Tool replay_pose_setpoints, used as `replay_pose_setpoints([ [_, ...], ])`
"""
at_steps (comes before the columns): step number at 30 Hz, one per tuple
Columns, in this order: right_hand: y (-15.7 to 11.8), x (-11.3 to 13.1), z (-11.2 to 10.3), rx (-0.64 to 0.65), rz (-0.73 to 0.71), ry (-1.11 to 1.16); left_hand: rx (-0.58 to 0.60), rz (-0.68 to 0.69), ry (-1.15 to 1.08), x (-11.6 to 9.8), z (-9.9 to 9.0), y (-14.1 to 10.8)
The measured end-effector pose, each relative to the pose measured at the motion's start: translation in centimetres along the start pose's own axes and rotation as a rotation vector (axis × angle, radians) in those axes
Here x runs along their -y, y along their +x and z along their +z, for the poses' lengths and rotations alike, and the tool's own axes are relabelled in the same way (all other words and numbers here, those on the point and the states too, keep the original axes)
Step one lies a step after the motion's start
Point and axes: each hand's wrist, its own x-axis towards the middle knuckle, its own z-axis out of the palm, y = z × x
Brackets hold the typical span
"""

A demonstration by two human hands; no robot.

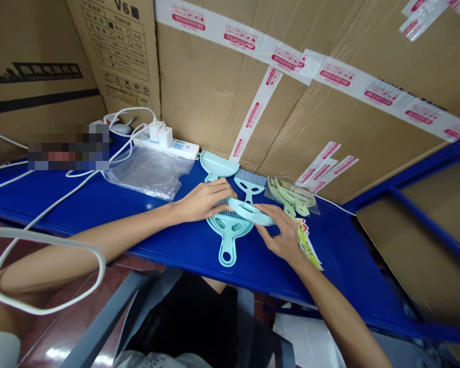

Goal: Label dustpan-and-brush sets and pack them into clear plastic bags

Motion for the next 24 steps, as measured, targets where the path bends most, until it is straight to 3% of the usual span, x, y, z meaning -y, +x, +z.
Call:
replay_pose_setpoints([
  [9,-0.76,-0.96,0.60,0.062,-0.159,-0.076,0.014,0.046,0.053,-0.14,0.45,-0.18],
  [24,-0.77,-0.68,0.46,0.098,-0.227,-0.138,0.001,0.087,0.120,-0.17,0.85,-0.51],
])
